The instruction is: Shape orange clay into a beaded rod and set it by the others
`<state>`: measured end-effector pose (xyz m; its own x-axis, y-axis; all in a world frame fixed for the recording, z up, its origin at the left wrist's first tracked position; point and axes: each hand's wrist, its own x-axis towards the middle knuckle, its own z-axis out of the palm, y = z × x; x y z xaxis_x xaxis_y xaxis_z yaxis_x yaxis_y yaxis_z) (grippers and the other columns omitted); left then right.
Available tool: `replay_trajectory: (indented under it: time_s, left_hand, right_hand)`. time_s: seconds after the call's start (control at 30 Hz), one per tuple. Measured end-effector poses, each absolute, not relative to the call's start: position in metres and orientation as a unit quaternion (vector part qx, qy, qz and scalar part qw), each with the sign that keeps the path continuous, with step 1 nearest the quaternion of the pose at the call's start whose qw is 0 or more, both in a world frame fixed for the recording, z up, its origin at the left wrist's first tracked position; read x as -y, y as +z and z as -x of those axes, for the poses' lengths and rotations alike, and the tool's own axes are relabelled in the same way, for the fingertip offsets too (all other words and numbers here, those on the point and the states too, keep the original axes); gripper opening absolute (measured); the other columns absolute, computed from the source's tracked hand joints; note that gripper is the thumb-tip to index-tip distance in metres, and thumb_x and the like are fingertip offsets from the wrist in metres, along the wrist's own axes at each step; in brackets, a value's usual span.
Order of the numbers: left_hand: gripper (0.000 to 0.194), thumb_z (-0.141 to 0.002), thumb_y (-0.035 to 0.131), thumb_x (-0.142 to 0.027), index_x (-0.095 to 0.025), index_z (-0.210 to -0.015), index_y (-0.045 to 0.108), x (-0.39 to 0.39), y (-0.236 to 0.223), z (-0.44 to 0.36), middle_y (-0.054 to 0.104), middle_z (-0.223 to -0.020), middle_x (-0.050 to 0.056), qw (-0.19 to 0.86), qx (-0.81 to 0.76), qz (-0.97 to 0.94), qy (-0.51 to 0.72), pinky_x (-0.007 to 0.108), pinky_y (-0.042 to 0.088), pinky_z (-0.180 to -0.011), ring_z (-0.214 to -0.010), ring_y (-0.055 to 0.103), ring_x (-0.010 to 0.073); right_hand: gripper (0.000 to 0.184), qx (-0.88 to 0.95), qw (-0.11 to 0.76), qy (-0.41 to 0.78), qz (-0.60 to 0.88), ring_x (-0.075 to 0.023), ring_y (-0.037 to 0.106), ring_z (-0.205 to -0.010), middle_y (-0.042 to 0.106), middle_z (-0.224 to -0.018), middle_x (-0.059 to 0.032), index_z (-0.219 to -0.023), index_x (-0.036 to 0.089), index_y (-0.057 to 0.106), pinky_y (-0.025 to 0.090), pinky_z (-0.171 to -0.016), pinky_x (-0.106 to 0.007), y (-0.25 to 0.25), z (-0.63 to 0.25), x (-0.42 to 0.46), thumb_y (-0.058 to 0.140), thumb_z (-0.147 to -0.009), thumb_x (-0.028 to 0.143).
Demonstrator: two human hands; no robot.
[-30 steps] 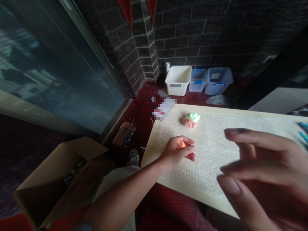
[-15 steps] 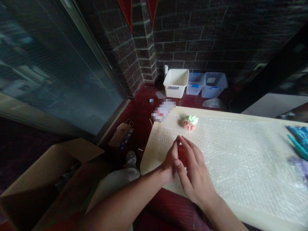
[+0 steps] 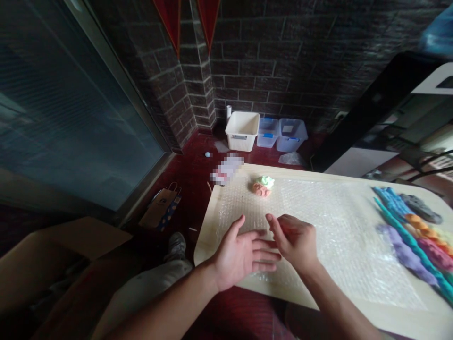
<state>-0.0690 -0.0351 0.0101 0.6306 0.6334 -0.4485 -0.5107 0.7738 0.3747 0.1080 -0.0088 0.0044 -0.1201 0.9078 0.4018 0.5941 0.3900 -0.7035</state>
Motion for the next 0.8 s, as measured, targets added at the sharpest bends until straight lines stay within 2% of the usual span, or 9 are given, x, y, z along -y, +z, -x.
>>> replay_trajectory:
  time_s: [0.13, 0.23, 0.33, 0.4, 0.47, 0.53, 0.6, 0.7, 0.8]
  left_hand:
    - [0.065, -0.094, 0.045, -0.067, -0.010, -0.113, 0.069, 0.025, 0.005, 0.080, 0.074, -0.104, 0.019, 0.847, -0.354, -0.130, 0.375, 0.039, 0.051, -0.080, -0.088, 0.072, 0.0302]
    - [0.054, -0.096, 0.046, -0.057, -0.009, -0.101, 0.071, 0.017, 0.007, 0.083, 0.073, -0.095, 0.017, 0.821, -0.380, -0.113, 0.412, 0.036, 0.051, -0.074, -0.079, 0.070, 0.0252]
    - [0.046, -0.099, 0.047, -0.049, -0.010, -0.094, 0.070, 0.015, 0.008, 0.076, 0.073, -0.091, 0.014, 0.812, -0.379, -0.060, 0.441, 0.035, 0.053, -0.076, -0.077, 0.069, 0.0220]
    - [0.044, -0.099, 0.049, -0.051, -0.012, -0.091, 0.069, 0.015, 0.007, 0.068, 0.071, -0.084, 0.010, 0.816, -0.354, -0.020, 0.457, 0.033, 0.053, -0.075, -0.074, 0.068, 0.0199]
    - [0.046, -0.098, 0.053, -0.058, -0.015, -0.090, 0.068, 0.013, 0.005, 0.061, 0.068, -0.078, 0.006, 0.818, -0.329, 0.012, 0.472, 0.031, 0.054, -0.073, -0.071, 0.067, 0.0191]
    - [0.047, -0.097, 0.054, -0.061, -0.016, -0.091, 0.068, 0.008, 0.003, 0.058, 0.067, -0.075, 0.005, 0.801, -0.331, 0.041, 0.497, 0.031, 0.054, -0.071, -0.069, 0.067, 0.0189]
    - [0.043, -0.097, 0.058, -0.056, -0.016, -0.087, 0.067, 0.002, 0.000, 0.057, 0.068, -0.074, 0.004, 0.775, -0.363, 0.066, 0.513, 0.029, 0.054, -0.068, -0.067, 0.066, 0.0172]
    - [0.036, -0.088, 0.075, -0.048, -0.017, -0.074, 0.061, -0.004, 0.000, 0.059, 0.064, -0.067, 0.000, 0.738, -0.426, 0.014, 0.523, 0.023, 0.049, -0.058, -0.058, 0.060, 0.0112]
    - [0.050, -0.080, 0.081, -0.056, -0.017, -0.062, 0.055, -0.002, 0.004, 0.060, 0.054, -0.054, -0.003, 0.687, -0.482, -0.121, 0.530, 0.021, 0.034, -0.043, -0.045, 0.047, 0.0076]
  right_hand:
    - [0.064, 0.636, 0.431, 0.273, 0.579, -0.0104, 0.043, -0.038, 0.049, -0.042, 0.0006, -0.047, 0.020, 0.051, 0.030, -0.043, -0.027, -0.002, -0.105, 0.004, 0.062, -0.099, 0.054]
    - [0.067, 0.623, 0.430, 0.311, 0.574, -0.0084, 0.033, -0.038, 0.036, -0.041, 0.0038, -0.046, 0.021, 0.041, 0.023, -0.041, -0.027, -0.006, -0.098, 0.006, 0.061, -0.099, 0.057]
    - [0.061, 0.650, 0.420, 0.293, 0.562, -0.0109, 0.039, -0.041, 0.042, -0.046, 0.0027, -0.052, 0.021, 0.047, 0.030, -0.043, -0.027, -0.006, -0.088, 0.010, 0.056, -0.102, 0.055]
    - [0.049, 0.698, 0.402, 0.253, 0.535, -0.0170, 0.057, -0.055, 0.060, -0.062, -0.0033, -0.071, 0.019, 0.064, 0.046, -0.052, -0.030, -0.005, -0.079, 0.015, 0.049, -0.106, 0.050]
    - [0.041, 0.758, 0.373, 0.216, 0.490, -0.0264, 0.071, -0.085, 0.074, -0.096, -0.0131, -0.109, 0.016, 0.071, 0.058, -0.076, -0.040, -0.005, -0.069, 0.020, 0.043, -0.108, 0.046]
    - [0.049, 0.818, 0.331, 0.179, 0.435, -0.0352, 0.066, -0.122, 0.070, -0.132, -0.0207, -0.144, 0.013, 0.057, 0.053, -0.103, -0.057, -0.007, -0.059, 0.026, 0.040, -0.108, 0.042]
    - [0.063, 0.860, 0.295, 0.147, 0.388, -0.0402, 0.048, -0.147, 0.055, -0.155, -0.0235, -0.162, 0.011, 0.035, 0.036, -0.119, -0.067, -0.009, -0.052, 0.033, 0.042, -0.107, 0.040]
    - [0.074, 0.873, 0.292, 0.145, 0.364, -0.0410, 0.031, -0.158, 0.043, -0.166, -0.0206, -0.169, 0.013, 0.015, 0.024, -0.125, -0.070, -0.007, -0.054, 0.043, 0.044, -0.106, 0.041]
    - [0.065, 0.831, 0.360, 0.178, 0.385, -0.0411, 0.037, -0.153, 0.046, -0.162, -0.0185, -0.165, 0.021, 0.027, 0.032, -0.121, -0.068, -0.004, -0.065, 0.046, 0.042, -0.106, 0.044]
